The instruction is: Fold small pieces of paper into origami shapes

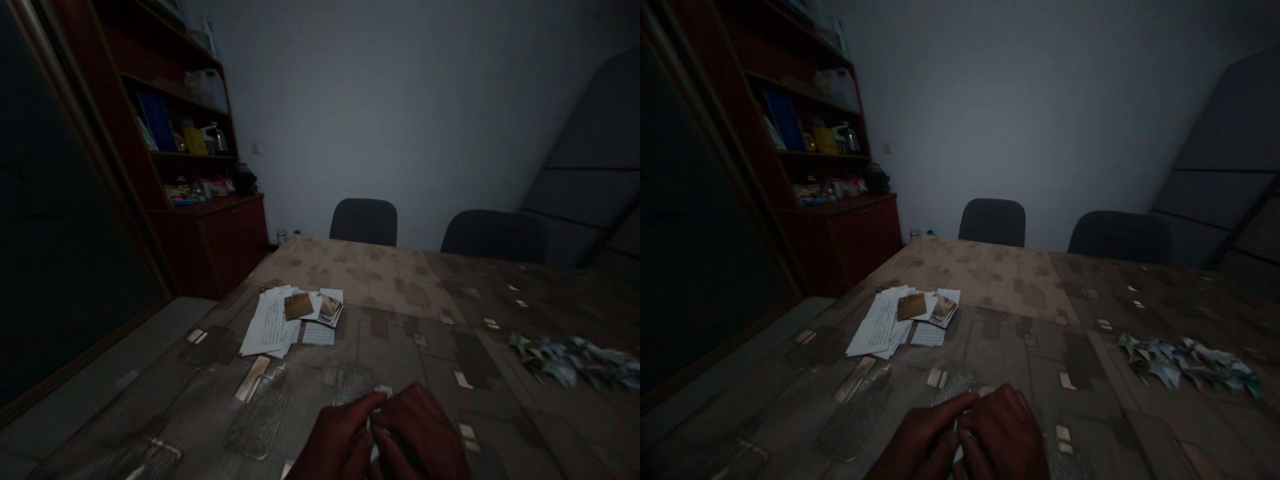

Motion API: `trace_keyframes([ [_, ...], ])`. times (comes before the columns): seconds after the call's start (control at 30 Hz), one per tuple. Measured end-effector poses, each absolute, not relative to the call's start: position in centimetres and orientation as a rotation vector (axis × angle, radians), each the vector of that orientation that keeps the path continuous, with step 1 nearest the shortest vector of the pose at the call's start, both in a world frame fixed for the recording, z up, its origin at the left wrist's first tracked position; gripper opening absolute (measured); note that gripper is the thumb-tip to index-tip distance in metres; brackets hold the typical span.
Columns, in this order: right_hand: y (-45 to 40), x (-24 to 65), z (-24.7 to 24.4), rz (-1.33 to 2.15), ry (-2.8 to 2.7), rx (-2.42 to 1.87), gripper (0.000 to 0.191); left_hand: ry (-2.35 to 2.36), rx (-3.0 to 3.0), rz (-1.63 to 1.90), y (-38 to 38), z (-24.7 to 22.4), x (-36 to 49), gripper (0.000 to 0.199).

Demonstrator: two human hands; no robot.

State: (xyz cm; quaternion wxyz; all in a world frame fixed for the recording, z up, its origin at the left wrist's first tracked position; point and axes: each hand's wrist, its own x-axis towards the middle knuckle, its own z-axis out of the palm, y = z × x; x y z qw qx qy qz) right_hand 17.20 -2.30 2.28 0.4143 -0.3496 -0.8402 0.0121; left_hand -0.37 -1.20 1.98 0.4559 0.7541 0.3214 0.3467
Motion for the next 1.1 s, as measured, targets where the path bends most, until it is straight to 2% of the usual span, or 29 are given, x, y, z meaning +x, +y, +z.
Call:
trace_keyframes([
  [0.13, -2.3, 17.1, 2.1, 0.125, -2.077, -0.936, 0.013, 0.827, 1.791, 0.839, -1.3, 1.4, -0.6, 0.044],
  [0.33, -2.3, 17.0, 2.1, 0.162, -2.093, -0.989, 0.013, 0.945, 1.78, 0.853, -1.3, 0.3, -1.0, 0.054],
  [0.67, -1.9, 17.0, 1.3, 0.255, -2.086, -1.084, 0.013, 0.976, 1.725, 0.828, -1.2, 1.3, -0.6, 0.049],
  [0.97, -1.9, 16.9, 1.7, 0.35, -1.997, -1.149, 0.016, 0.878, 1.407, 0.826, -0.5, 0.3, -0.4, 0.063],
  [1.1, -2.0, 16.8, 1.8, 0.371, -1.976, -1.15, 0.005, 0.849, 1.243, 0.878, -0.1, 0.0, 0.1, 0.063],
])
